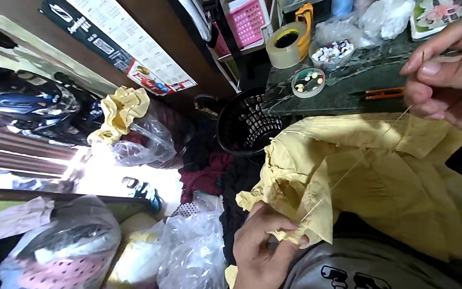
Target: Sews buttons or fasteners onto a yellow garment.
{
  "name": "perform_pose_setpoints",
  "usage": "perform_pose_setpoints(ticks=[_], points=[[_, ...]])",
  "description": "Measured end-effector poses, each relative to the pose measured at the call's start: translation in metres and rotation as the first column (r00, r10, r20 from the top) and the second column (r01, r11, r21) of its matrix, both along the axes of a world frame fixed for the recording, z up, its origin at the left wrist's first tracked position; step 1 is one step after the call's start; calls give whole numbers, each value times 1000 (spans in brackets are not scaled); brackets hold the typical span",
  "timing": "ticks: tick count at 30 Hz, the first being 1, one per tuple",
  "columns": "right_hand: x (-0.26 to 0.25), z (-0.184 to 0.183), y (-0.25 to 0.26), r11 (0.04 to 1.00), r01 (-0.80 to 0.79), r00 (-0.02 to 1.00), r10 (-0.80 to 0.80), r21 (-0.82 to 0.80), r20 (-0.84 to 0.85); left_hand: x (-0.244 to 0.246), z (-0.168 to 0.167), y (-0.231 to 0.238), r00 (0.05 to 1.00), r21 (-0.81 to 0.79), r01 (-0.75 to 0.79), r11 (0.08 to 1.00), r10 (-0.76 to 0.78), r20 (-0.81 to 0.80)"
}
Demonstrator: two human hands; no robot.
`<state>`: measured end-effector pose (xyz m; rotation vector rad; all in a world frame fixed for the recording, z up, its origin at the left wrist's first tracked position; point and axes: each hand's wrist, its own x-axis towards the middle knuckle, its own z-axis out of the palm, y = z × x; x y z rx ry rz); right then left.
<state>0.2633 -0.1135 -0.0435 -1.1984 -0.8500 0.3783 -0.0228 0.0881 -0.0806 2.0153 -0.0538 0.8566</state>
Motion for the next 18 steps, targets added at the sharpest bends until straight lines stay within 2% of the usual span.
perform_pose_setpoints(ticks=[2,5,7,9,11,14,18], points=[[-5,1,2,996,94,995,-93,-11,27,-1,-6,3,987,309,-155,938,134,89],[-32,-5,1,982,180,969,-166,-63,183,-2,-7,0,963,501,-266,823,203,177],[-78,-10,5,995,63,980,-46,-83,195,0,-6,-3,962,541,-271,796,203,184],[-126,-15,13,986,-143,983,151,-84,101,2,-4,-5,970,569,-242,786,177,167],[-152,-28,21,967,-249,968,251,-47,27,3,-4,-5,977,588,-210,781,149,151],[-164,-43,25,981,-178,984,177,-74,-21,2,-3,-5,982,608,-190,771,137,133],[-168,-44,25,987,-135,991,133,-88,-26,1,0,-6,984,599,-180,780,133,121]])
